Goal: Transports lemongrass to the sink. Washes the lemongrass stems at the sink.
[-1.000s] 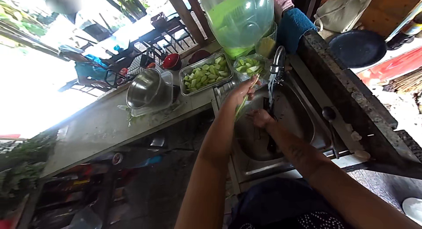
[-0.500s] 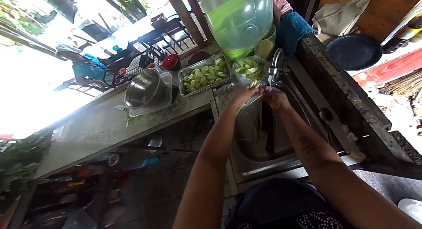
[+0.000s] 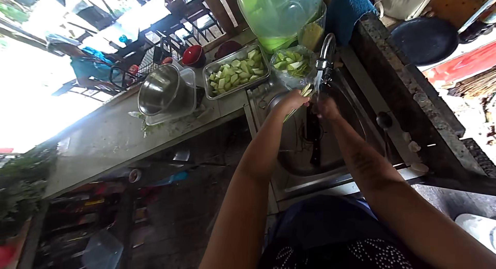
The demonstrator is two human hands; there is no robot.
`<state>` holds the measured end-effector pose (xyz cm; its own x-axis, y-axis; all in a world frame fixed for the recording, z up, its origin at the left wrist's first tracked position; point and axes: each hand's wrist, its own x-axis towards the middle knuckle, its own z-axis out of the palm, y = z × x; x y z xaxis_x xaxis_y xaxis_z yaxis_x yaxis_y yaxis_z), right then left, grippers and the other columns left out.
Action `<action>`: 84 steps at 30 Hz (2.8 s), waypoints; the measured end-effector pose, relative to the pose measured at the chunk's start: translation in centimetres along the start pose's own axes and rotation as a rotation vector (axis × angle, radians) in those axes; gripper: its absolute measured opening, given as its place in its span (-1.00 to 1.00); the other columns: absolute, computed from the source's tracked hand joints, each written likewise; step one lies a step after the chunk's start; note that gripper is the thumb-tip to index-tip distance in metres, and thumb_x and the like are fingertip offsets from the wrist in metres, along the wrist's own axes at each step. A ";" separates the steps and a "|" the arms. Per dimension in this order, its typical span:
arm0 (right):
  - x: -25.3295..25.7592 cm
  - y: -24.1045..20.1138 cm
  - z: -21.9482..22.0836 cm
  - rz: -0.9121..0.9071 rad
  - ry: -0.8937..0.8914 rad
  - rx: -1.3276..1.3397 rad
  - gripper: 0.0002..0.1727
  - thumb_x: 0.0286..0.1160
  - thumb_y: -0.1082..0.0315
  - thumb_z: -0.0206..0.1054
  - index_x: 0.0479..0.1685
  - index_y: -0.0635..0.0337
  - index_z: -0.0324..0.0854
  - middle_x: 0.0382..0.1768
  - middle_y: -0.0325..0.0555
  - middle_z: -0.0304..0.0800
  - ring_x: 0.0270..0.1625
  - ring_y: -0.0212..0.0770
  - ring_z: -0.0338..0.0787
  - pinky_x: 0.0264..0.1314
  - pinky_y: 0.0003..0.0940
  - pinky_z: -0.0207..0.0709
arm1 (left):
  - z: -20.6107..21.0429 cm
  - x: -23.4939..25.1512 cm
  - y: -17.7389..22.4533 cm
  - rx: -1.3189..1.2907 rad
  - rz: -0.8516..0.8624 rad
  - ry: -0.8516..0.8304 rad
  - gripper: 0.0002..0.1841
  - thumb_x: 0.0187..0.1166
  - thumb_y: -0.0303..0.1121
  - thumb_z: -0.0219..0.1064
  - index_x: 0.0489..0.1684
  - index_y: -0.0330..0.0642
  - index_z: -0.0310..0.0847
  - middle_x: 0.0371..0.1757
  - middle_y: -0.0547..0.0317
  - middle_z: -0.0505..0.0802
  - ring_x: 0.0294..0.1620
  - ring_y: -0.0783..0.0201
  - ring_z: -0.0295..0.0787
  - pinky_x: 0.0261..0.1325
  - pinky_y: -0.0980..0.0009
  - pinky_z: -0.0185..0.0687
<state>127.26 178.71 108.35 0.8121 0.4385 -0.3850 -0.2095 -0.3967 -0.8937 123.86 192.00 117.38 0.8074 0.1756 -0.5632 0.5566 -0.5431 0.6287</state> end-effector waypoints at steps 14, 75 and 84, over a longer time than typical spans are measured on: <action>-9.4 -1.5 5.9 -0.121 -0.450 -0.801 -0.55 0.85 0.38 -0.02 0.61 0.25 0.48 0.58 0.30 0.50 0.60 0.28 0.54 0.63 0.19 0.38 | -0.5 0.5 -3.2 0.083 -0.190 0.009 -0.62 0.73 -0.14 0.31 0.18 -0.32 0.56 -0.35 0.24 0.67 -0.56 0.49 0.47 -0.44 0.56 0.44; -2.5 -1.0 -1.8 -0.202 -0.101 -0.014 -0.60 0.89 0.35 0.01 0.50 0.43 0.45 0.20 0.32 0.75 0.18 0.08 0.78 0.32 0.01 0.59 | 1.1 1.9 2.1 0.172 -0.125 0.063 -0.65 0.72 -0.17 0.29 0.13 -0.34 0.51 -0.35 0.14 0.51 -0.49 0.31 0.35 -0.38 0.36 0.35; -1.6 -2.4 1.8 -0.054 -0.140 0.602 -0.44 0.92 0.09 -0.07 0.74 0.19 0.22 0.49 0.05 0.61 0.44 -0.15 0.64 0.45 -0.19 0.51 | -0.7 2.0 3.3 0.098 0.004 0.224 -0.51 0.78 -0.17 0.20 0.40 -0.47 0.50 0.31 -0.38 0.71 0.38 -0.21 0.65 0.46 -0.16 0.48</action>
<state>125.52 180.41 110.67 0.7596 0.5631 -0.3253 -0.4735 0.1361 -0.8702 127.50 191.15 118.70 0.8386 0.3454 -0.4212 0.5409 -0.6194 0.5691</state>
